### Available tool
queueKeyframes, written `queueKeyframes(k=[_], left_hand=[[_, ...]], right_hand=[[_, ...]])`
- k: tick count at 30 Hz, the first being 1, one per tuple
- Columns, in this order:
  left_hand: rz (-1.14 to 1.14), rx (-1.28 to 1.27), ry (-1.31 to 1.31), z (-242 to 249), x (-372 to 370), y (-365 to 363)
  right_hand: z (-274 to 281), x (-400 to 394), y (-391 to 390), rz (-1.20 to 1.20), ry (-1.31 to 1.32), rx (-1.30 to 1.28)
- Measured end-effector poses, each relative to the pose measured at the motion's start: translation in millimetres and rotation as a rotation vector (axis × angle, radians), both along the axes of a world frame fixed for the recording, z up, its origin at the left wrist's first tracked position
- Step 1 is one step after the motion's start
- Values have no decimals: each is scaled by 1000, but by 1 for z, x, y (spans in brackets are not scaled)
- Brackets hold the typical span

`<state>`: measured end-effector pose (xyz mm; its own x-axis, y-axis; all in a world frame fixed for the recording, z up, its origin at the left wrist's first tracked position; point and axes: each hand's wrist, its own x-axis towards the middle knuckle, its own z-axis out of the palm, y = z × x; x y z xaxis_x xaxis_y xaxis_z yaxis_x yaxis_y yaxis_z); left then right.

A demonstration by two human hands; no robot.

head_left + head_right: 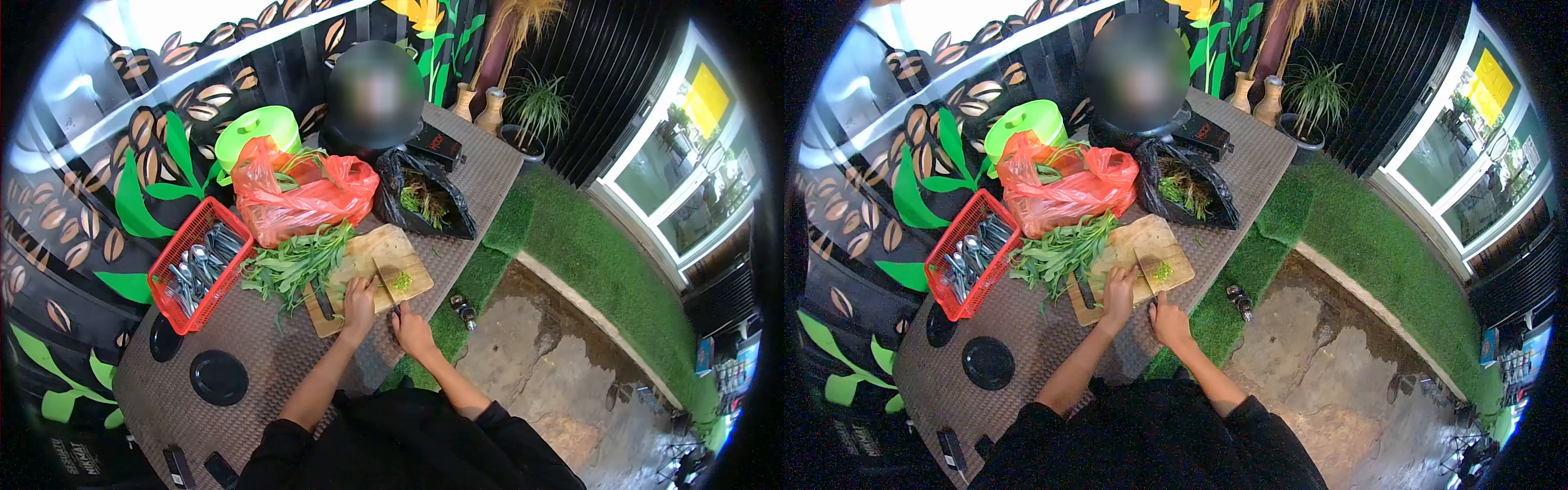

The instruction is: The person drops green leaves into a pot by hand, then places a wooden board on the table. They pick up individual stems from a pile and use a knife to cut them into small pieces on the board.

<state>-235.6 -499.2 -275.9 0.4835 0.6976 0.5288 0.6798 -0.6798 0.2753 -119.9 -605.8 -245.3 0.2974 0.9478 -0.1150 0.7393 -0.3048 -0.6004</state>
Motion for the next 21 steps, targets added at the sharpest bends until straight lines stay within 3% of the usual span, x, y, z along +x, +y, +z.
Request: queueKeyframes(k=[2,6,8,15,21], left_hand=[[3,-190,-246,-4,2,5],[-72,-212,-243,0,-2,4],[13,-203,-350,5,2,-5],[44,-164,-280,-2,2,-4],[21,-164,-263,-8,0,1]], right_hand=[[-1,1,0,20,-1,-14],[3,3,4,-11,-13,-19],[3,3,8,-9,-30,-40],[3,12,20,79,-40,-43],[12,-23,15,-94,-67,-195]])
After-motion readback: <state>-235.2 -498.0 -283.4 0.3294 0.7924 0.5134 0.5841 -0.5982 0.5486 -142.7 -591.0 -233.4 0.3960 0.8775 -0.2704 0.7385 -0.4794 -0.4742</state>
